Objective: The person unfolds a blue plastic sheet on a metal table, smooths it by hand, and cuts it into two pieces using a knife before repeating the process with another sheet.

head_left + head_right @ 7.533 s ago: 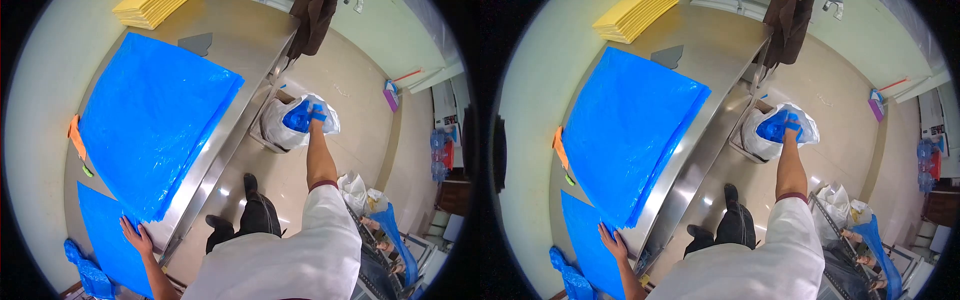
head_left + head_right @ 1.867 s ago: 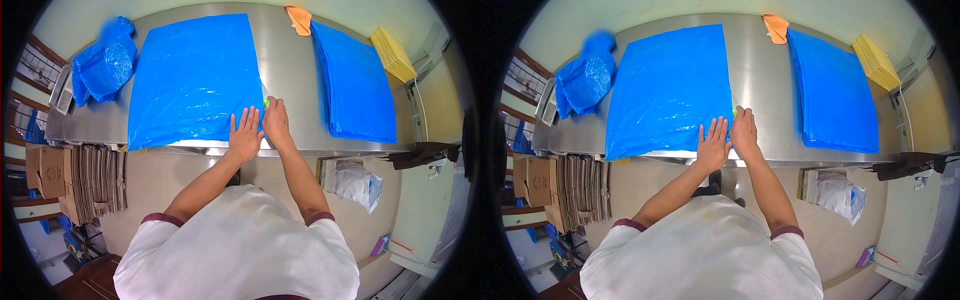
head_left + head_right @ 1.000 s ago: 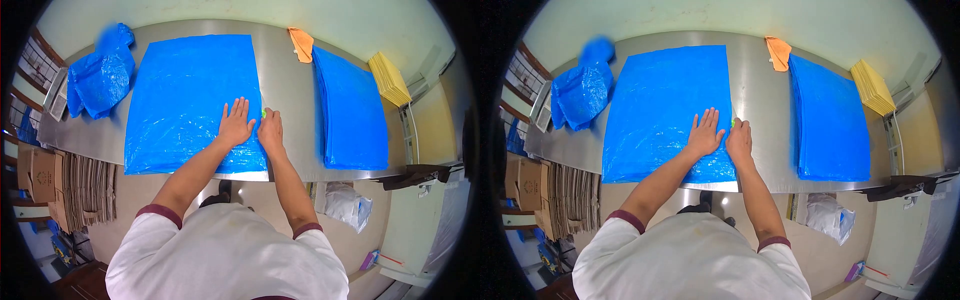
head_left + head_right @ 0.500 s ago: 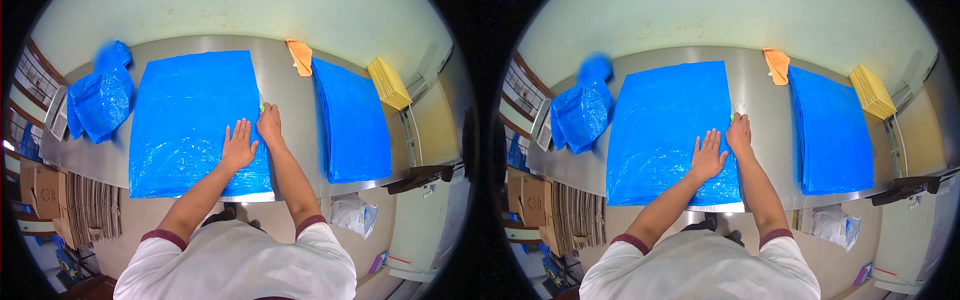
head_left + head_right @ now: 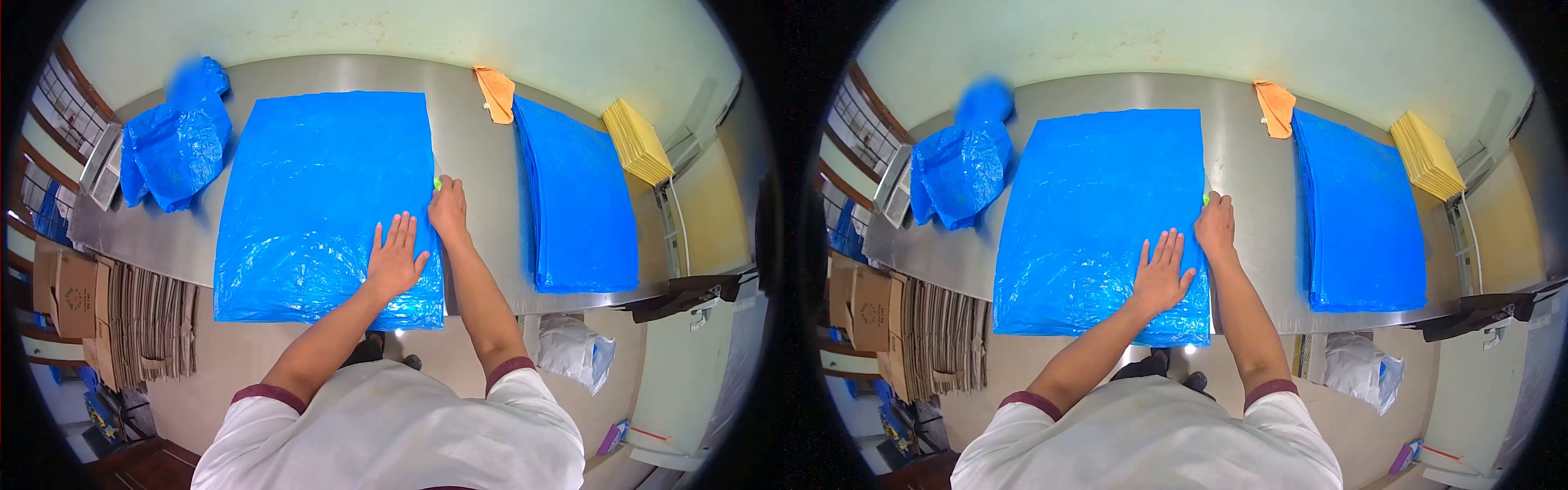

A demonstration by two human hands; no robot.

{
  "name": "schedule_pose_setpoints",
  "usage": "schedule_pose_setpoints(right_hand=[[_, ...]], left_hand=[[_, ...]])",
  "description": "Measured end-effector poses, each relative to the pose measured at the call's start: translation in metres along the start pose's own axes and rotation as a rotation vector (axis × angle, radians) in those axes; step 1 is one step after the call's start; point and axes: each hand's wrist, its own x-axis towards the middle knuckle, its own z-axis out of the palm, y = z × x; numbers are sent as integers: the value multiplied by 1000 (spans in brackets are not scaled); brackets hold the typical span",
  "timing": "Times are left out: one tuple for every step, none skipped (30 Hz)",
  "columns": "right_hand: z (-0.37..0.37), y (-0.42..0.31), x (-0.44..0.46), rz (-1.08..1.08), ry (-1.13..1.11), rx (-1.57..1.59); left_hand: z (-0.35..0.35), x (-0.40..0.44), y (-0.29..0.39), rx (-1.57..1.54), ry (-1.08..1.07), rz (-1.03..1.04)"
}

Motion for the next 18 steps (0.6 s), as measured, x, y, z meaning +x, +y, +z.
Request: schedule_pose_setpoints(right_hand=[[0, 1, 1, -4, 3, -7], [1, 1, 3, -8, 7, -14], [1, 2, 5, -12, 11, -22], [1, 2, 7, -13, 6, -26], [0, 2, 9, -15, 0, -30], [0, 1, 12, -17, -6, -34], [-1, 1, 12, -24, -2, -30], [-1, 1, 10, -28, 0, -27], [0, 2, 6, -30, 1, -26], [-3, 3, 0, -34, 3, -21], [-5, 4, -8, -39, 4, -19], [-9, 5, -15, -45, 6, -18], [-13, 7, -25, -46, 5, -14], [-18, 8, -37, -47, 2, -10], [-22, 9, -48, -49, 0, -4], [-26, 10, -59, -58, -1, 0], [-31, 12, -70, -63, -1, 5], [-36, 14, -80, -65, 0, 11]], left_hand=[[-1, -4, 3, 3, -14, -5], [-3, -7, 6, 7, -29, -9], [-4, -10, 7, 10, -43, -13], [-3, -12, 8, 9, -36, -11], [-3, -14, 9, 8, -29, -11], [-2, -14, 9, 7, -22, -12], [-2, -15, 10, 3, -17, -13], [-2, -17, 10, -3, -16, -14], [-1, -20, 12, -10, -18, -14], [-3, -26, 15, -14, -21, -8], [-4, -33, 18, -19, -23, -3], [-6, -41, 22, -26, -25, 3], [-8, -50, 27, -42, -29, 16], [-10, -64, 32, -59, -34, 27], [-8, -78, 36, -74, -39, 39], [-4, -94, 38, -144, -45, 109], [0, -114, 41, -212, -54, 180], [4, -133, 42, -280, -64, 253]])
